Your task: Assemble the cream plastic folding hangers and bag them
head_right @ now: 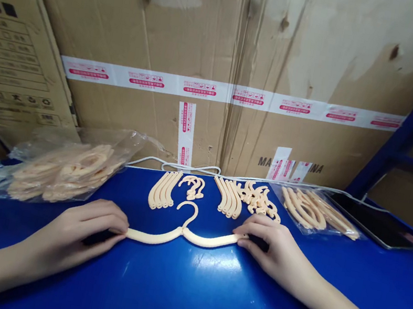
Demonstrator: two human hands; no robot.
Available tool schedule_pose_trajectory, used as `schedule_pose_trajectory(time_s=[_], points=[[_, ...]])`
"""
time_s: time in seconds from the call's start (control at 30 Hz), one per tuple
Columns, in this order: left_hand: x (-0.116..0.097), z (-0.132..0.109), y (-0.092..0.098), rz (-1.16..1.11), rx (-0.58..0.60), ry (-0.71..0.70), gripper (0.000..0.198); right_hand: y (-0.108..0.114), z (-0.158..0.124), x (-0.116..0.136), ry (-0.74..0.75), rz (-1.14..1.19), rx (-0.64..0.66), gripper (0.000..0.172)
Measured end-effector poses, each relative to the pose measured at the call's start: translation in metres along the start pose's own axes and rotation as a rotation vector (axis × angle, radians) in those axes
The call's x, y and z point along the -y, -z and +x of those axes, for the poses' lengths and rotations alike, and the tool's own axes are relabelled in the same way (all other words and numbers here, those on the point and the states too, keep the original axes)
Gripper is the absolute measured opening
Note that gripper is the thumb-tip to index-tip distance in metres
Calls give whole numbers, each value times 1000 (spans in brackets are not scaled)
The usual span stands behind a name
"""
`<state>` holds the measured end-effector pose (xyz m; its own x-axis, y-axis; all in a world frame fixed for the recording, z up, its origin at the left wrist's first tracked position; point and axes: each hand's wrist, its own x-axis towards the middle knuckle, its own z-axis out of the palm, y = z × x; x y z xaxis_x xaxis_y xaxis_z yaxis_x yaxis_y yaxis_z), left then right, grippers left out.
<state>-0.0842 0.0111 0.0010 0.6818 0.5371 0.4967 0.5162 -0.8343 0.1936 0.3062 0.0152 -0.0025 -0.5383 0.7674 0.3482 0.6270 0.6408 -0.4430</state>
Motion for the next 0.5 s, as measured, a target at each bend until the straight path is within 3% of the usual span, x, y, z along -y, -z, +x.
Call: schedule_pose_trajectory(time_s=[0.23, 0.5], points=[[-2, 0, -3, 22, -15, -33, 14, 1, -1, 2, -3, -28, -11, 20], [-1, 3, -3, 19, 5, 69, 13, -4, 3, 9, -73, -47, -50, 24]])
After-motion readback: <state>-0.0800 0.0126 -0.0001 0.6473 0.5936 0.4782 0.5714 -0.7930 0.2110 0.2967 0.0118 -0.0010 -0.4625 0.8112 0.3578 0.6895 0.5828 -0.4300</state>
